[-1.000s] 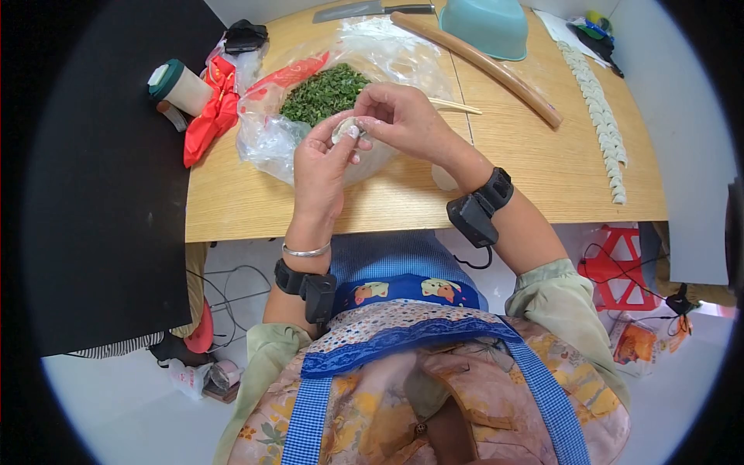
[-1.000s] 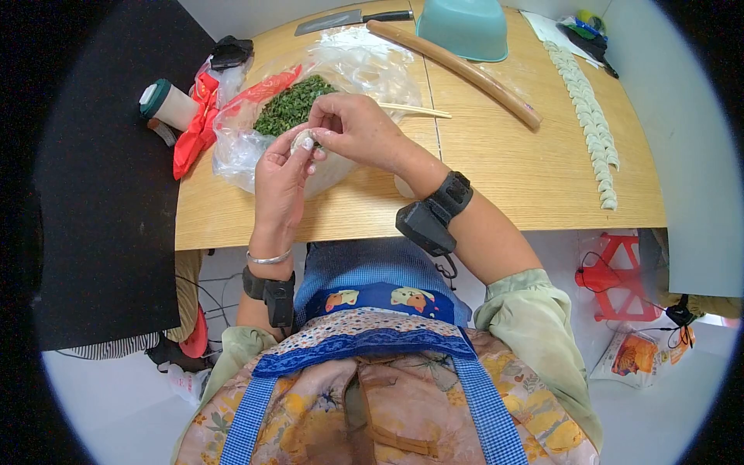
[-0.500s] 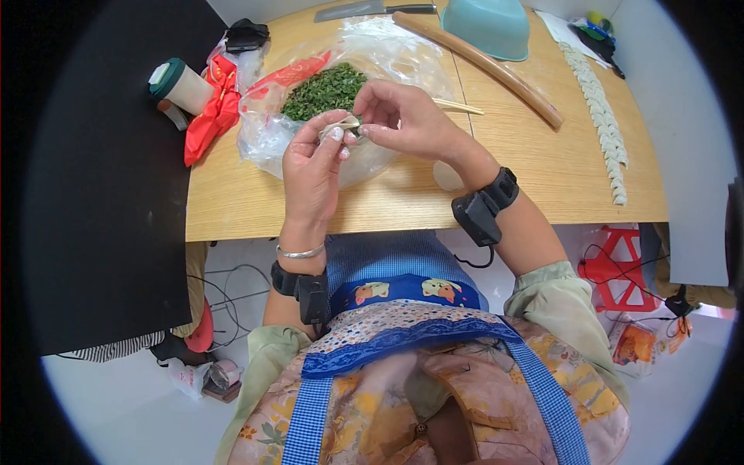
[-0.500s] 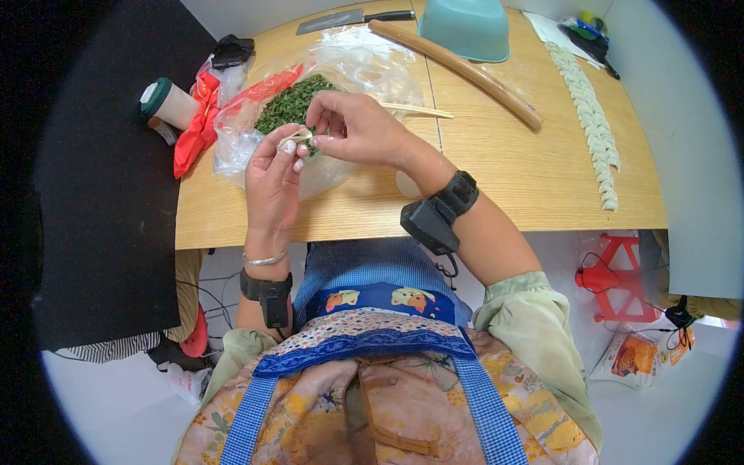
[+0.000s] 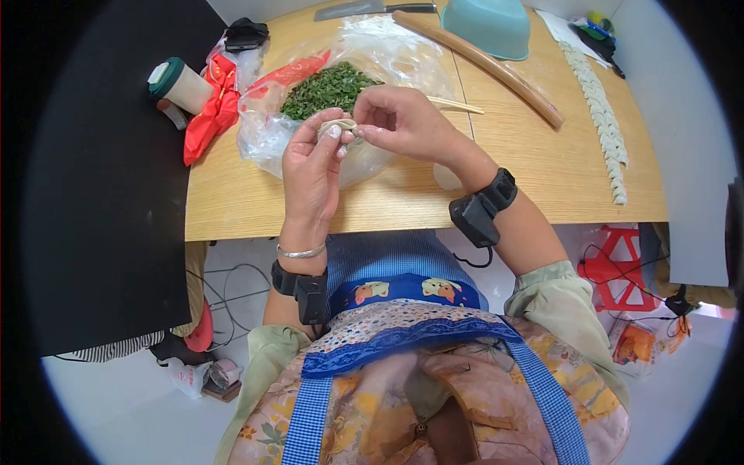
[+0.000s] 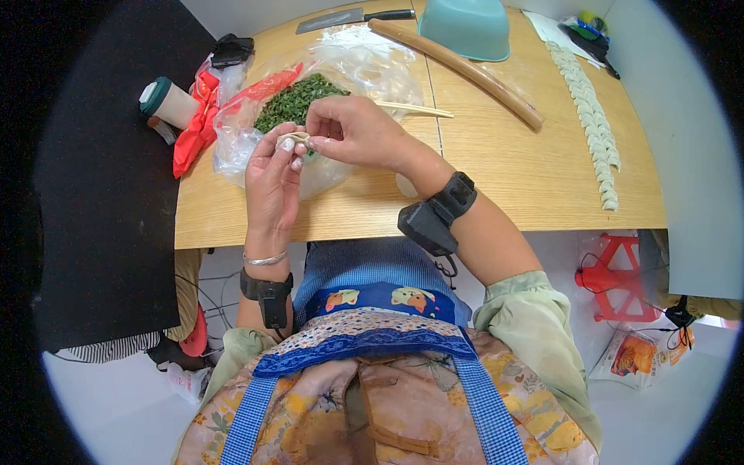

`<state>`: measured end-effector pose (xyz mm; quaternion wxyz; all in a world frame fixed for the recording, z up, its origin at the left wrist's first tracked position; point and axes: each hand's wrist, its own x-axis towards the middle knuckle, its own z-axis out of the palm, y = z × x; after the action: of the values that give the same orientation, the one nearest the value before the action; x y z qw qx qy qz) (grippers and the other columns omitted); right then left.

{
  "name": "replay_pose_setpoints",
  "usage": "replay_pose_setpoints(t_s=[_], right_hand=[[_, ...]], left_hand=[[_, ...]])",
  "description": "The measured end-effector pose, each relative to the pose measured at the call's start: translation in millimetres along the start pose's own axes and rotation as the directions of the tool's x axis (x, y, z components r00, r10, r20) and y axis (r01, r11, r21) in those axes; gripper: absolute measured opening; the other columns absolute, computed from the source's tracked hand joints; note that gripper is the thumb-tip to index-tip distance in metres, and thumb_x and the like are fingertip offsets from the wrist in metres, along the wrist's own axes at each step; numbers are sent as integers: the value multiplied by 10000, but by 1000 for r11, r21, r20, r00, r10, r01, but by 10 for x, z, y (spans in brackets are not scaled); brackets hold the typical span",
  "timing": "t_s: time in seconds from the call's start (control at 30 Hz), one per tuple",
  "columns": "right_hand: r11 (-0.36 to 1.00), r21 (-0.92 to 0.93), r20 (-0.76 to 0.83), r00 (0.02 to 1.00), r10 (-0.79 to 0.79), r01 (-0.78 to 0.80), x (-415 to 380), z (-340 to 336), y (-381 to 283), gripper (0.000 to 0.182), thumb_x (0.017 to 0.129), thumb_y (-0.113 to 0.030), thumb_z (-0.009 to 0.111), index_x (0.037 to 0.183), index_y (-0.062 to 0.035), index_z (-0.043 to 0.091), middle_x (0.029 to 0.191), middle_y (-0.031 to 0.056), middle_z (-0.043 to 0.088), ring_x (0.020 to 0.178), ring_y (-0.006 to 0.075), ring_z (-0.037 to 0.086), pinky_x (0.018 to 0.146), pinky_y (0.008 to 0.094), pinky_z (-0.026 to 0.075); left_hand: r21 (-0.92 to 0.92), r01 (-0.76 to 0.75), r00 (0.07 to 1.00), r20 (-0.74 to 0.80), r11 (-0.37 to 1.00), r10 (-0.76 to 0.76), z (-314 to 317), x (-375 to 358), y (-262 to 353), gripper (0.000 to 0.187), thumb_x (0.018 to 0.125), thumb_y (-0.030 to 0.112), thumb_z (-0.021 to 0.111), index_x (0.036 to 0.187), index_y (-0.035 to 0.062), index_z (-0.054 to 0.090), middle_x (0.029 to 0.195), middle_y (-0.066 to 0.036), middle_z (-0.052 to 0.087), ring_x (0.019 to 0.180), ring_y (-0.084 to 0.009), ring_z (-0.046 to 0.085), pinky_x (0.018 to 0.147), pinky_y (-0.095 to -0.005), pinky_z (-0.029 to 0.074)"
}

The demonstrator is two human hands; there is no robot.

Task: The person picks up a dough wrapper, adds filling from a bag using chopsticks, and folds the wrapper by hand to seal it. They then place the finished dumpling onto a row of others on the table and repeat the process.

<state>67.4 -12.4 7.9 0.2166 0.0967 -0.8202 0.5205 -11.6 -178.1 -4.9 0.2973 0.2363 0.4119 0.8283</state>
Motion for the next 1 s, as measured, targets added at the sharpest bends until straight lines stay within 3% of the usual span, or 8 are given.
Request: replay_pose_setpoints(t_s=[0.6, 1.0], right_hand=[[974, -192, -61, 989, -137, 123, -2, 1, -22, 84, 844, -66, 645, 899, -11, 611, 782, 39, 585, 671, 109, 575, 600, 253, 468], [972, -195, -85, 985, -149, 130, 1, 12, -23, 96, 825, -61, 664, 902, -21, 623, 777, 40, 602, 667, 107, 577, 587, 253, 470]], left_hand=[[6, 1, 1000, -11, 1000, -1, -12, -3, -16, 247, 920, 16, 587, 1158, -46, 564, 976, -81, 644, 829, -98, 615, 684, -193, 496], [18, -1, 1000, -23, 1000, 2, 19, -14, -36, 228, 917, 6, 584, 1139, -45, 577, 965, -87, 649, 826, -101, 618, 680, -188, 500]])
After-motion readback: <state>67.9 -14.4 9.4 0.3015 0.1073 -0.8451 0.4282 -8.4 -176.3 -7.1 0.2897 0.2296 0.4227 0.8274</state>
